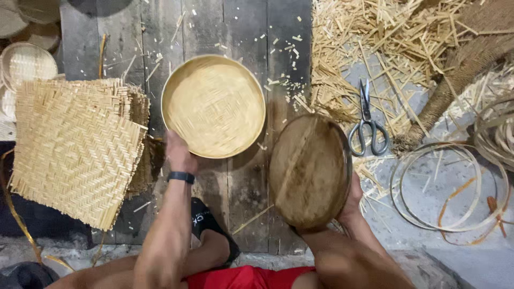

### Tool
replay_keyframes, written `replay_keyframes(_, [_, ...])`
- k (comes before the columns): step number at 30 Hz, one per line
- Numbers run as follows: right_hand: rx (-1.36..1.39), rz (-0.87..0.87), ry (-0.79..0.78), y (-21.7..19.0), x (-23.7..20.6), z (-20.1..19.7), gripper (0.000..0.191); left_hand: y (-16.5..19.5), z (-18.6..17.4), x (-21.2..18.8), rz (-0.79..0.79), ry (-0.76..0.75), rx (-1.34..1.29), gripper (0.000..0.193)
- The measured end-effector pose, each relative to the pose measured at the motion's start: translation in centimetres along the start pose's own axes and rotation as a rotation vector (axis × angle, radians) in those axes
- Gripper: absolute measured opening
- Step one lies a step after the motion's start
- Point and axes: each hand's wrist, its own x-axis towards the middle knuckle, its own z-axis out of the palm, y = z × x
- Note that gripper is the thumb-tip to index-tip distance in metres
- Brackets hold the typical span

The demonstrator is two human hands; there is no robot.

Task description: The person places a circular bamboo frame onto a flat woven mat, presses it down, and trims the excess matting around the frame using shears. They repeat this process with multiple mats and frames, stacking the finished circular bases.

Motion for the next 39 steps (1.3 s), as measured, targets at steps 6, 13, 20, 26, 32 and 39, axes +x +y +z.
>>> replay_keyframes(6, [-0.048,-0.140,-0.063,1.9,0.3,-2.1,0.066,-5.0,-1.0,-0.4,-0.691,-0.223,0.163,0.042])
replay_keyframes(13, [-0.106,-0.102,0.116,2.4,1.6,-4.8,0.063,1.0,12.8,8.5,-0.260,-0.271,-0.169,0.073])
replay_keyframes(20, [0.123,0.016,0.046,3.9,6.3,-1.2,0.064,-1.7,8.8,2.7,0.160,-0.310,1.012,0.068])
replay_keyframes(26, [0.072,0.271,-0.067,2.6,6.1,0.9,0.080,10.1,-4.8,4.0,0.486,0.102,1.659,0.135])
replay_keyframes(32, [-0.134,0.308,0.002,3.1,4.6,0.2,0.071,14.3,-15.3,2.6,-0.027,0.042,1.920,0.091])
replay_keyframes(39, [-0.422,0.584,-0.308,7.9,5.4,0.3,0.074,13.6,-19.7,2.9,0.471,-0.034,1.741,0.024])
